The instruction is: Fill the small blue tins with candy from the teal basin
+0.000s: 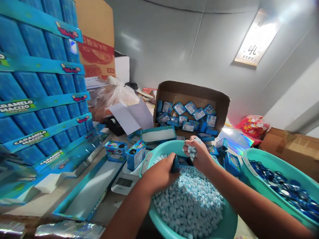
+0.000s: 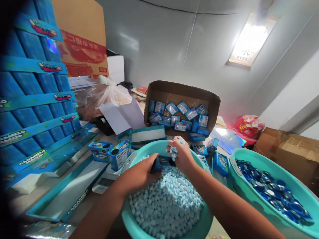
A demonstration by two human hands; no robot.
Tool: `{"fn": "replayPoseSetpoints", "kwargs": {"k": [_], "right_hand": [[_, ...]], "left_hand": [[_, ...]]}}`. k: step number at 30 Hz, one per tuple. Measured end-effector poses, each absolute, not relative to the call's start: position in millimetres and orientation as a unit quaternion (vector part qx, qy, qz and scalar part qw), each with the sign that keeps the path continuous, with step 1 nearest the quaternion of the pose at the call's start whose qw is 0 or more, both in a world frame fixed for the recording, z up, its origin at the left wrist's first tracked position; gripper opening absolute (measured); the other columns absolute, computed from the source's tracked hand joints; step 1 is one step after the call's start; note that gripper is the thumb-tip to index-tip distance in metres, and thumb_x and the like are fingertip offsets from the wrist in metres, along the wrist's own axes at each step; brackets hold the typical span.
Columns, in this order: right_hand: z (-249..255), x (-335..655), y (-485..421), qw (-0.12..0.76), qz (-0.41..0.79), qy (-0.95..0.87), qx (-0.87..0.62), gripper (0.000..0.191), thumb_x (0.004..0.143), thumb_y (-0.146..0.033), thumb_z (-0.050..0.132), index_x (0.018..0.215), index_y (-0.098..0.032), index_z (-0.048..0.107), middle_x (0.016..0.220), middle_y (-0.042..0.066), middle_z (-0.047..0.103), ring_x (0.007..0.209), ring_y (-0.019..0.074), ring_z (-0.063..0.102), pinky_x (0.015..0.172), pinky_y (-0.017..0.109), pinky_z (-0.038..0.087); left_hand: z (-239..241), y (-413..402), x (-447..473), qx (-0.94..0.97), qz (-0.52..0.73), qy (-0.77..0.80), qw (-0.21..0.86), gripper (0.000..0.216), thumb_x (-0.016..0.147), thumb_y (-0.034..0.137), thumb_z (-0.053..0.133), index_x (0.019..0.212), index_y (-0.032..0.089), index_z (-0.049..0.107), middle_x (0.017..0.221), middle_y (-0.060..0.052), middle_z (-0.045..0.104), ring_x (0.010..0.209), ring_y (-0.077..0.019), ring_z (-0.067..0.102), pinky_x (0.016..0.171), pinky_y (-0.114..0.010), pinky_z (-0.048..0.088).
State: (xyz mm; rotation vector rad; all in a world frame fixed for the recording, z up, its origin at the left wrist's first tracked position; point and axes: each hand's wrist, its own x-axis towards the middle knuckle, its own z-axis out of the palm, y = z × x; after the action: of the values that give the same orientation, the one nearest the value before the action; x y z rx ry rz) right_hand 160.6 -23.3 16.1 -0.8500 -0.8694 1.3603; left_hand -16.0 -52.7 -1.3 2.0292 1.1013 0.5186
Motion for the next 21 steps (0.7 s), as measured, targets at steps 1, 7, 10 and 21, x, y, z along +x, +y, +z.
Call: {"fn": "replayPoseSetpoints", "kwargs": {"k": [1, 7, 10, 21], "right_hand": [[15.0, 160.9, -23.8, 0.615, 0.587, -0.380, -0.365, 0.034, 0.059, -0.020, 0.076, 0.076, -0.021, 0.047, 0.064, -0.006, 0.052, 0.056, 0.0095, 0.051, 0.046, 0.018, 0.036], [10.6, 161.6, -25.5, 0.613, 0.568, -0.406, -0.370, 0.031, 0.061, -0.021, 0.076, 0.073, -0.021, 0.048, 0.064, -0.005, 0.054, 0.056, 0.0110, 0.053, 0.047, 0.020, 0.039], [7.9, 163.0, -25.0, 0.614, 0.571, -0.403, -0.366, 0.029, 0.062, -0.020, 0.076, 0.073, -0.021, 0.049, 0.066, -0.004, 0.056, 0.060, 0.0121, 0.055, 0.052, 0.021, 0.043], [4.9, 164.1, -25.6, 0.619, 0.568, -0.418, -0.345, 0.023, 0.067, -0.018, 0.074, 0.073, -0.021, 0.053, 0.069, -0.003, 0.059, 0.064, 0.0142, 0.059, 0.060, 0.026, 0.048]], "left_hand": [[-1.0, -52.5, -16.0, 0.792, 0.201, 0.431, 0.384, 0.030, 0.081, 0.029, 0.058, 0.110, 0.023, 0.050, 0.108, -0.005, 0.067, 0.102, -0.0257, 0.062, 0.085, -0.034, 0.045], [-2.2, -50.6, -15.4, 0.787, 0.192, 0.431, 0.399, 0.030, 0.082, 0.028, 0.056, 0.112, 0.023, 0.050, 0.111, -0.005, 0.067, 0.104, -0.0259, 0.061, 0.088, -0.035, 0.045], [-2.7, -51.1, -15.8, 0.784, 0.183, 0.439, 0.399, 0.031, 0.082, 0.028, 0.055, 0.113, 0.023, 0.050, 0.113, -0.006, 0.066, 0.106, -0.0266, 0.061, 0.088, -0.036, 0.045], [-8.8, -49.2, -15.4, 0.779, 0.177, 0.459, 0.388, 0.042, 0.085, 0.033, 0.055, 0.125, 0.024, 0.047, 0.124, -0.009, 0.064, 0.114, -0.0294, 0.059, 0.096, -0.041, 0.045]]}}
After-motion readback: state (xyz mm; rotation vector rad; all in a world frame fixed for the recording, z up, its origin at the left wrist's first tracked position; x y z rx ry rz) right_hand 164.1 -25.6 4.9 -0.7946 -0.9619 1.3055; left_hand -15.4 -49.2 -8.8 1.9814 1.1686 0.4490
